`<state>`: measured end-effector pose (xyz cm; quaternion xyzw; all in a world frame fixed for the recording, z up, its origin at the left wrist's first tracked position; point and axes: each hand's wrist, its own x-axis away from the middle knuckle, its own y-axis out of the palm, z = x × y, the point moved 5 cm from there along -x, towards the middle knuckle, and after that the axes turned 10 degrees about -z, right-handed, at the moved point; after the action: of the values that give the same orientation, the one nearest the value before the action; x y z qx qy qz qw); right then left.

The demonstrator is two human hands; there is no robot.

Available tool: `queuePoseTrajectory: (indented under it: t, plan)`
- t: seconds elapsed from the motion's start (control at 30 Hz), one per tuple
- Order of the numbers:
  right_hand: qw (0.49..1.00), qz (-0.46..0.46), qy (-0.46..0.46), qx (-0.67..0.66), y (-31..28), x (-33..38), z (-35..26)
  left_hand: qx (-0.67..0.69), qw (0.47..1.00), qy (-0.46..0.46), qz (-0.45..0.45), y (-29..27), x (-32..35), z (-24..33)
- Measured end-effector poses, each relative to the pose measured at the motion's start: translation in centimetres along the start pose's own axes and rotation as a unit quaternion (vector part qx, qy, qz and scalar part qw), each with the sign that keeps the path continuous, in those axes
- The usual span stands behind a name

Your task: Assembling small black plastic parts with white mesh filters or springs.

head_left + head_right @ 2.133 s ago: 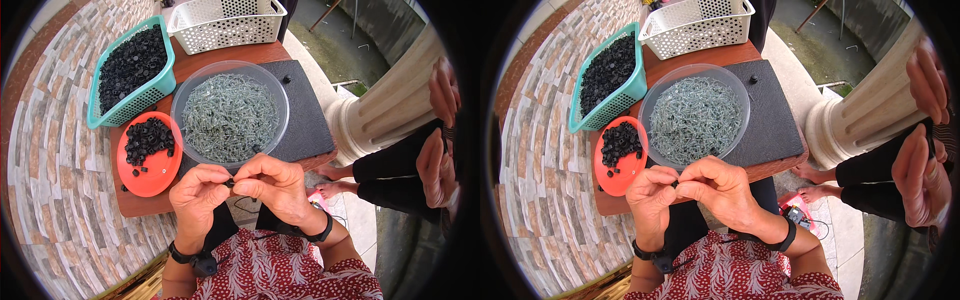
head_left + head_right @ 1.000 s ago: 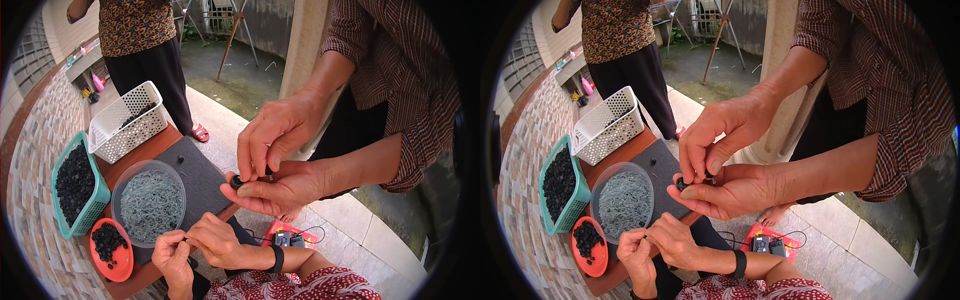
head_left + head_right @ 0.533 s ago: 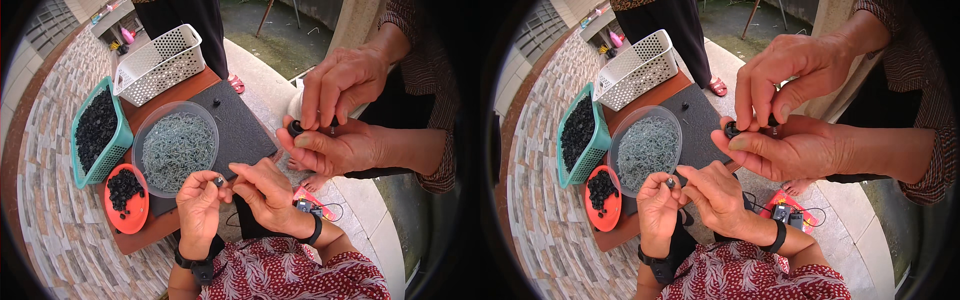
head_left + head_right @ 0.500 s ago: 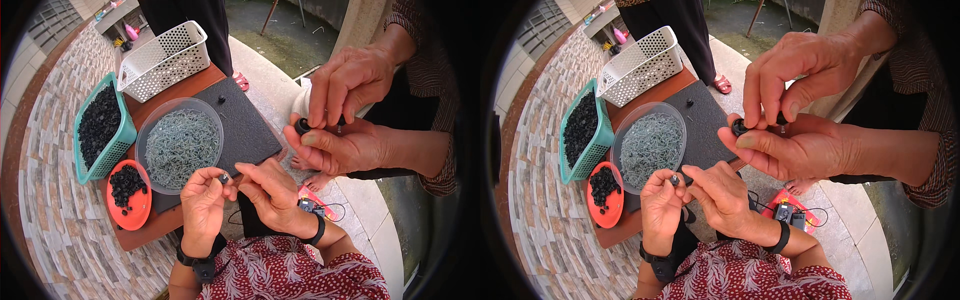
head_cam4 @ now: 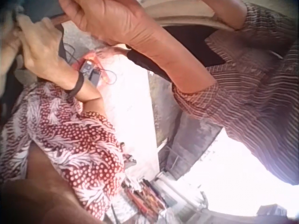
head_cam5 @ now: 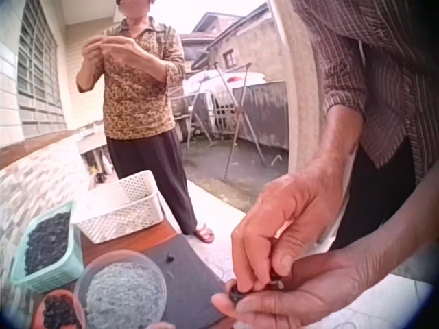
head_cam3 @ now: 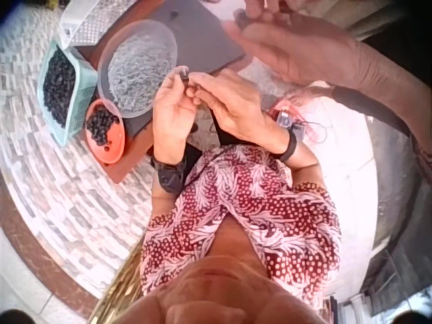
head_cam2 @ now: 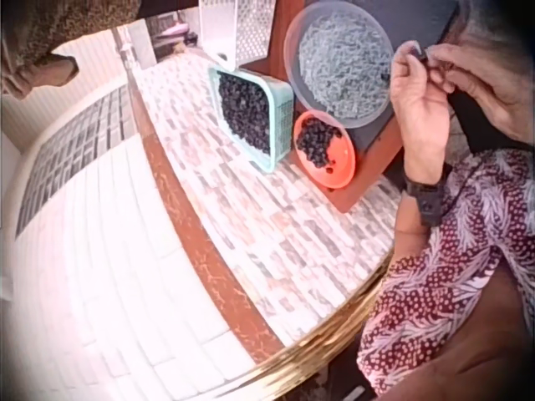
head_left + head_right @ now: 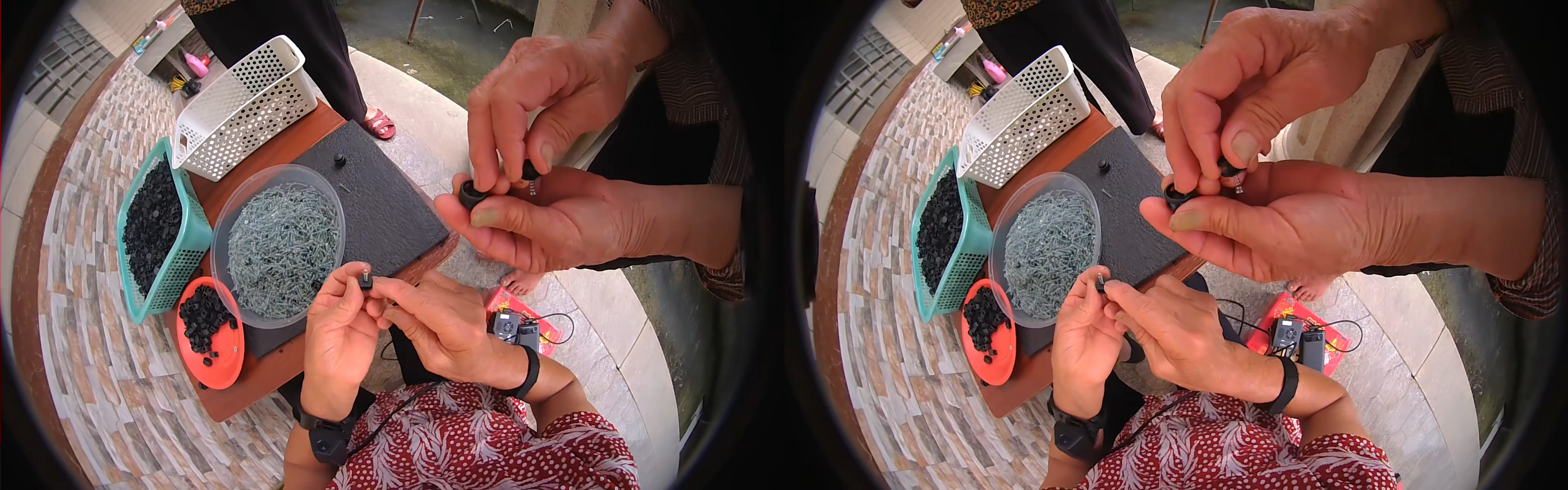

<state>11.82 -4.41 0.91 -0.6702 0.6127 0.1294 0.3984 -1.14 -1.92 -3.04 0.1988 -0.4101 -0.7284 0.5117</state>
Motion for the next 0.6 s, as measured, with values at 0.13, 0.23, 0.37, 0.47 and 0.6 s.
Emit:
queuePoseTrajectory:
  t: [0.13,0.23,0.37,0.47,0.6]
  plan:
    - [0.999,0.007,0.039,-0.015,-0.2,0.1,0.3,-0.02,1.0,-0.011,0.016,0.0,-0.4,-0.3]
    - [0.996,0.001,0.069,-0.048,0.3,-0.4,0.7,-0.007,1.0,-0.002,0.021,-0.3,-0.2,0.0]
    - [0.998,-0.006,0.051,-0.035,0.5,-0.3,0.4,0.008,1.0,-0.011,-0.002,-0.5,0.4,0.1]
    - [0.998,-0.053,0.027,-0.026,0.9,-1.2,-0.1,0.011,0.999,0.039,0.002,-1.6,1.7,1.1]
    - [0.996,-0.068,-0.003,-0.059,3.1,-2.4,-0.4,-0.029,0.996,0.082,0.035,-2.6,3.2,2.6]
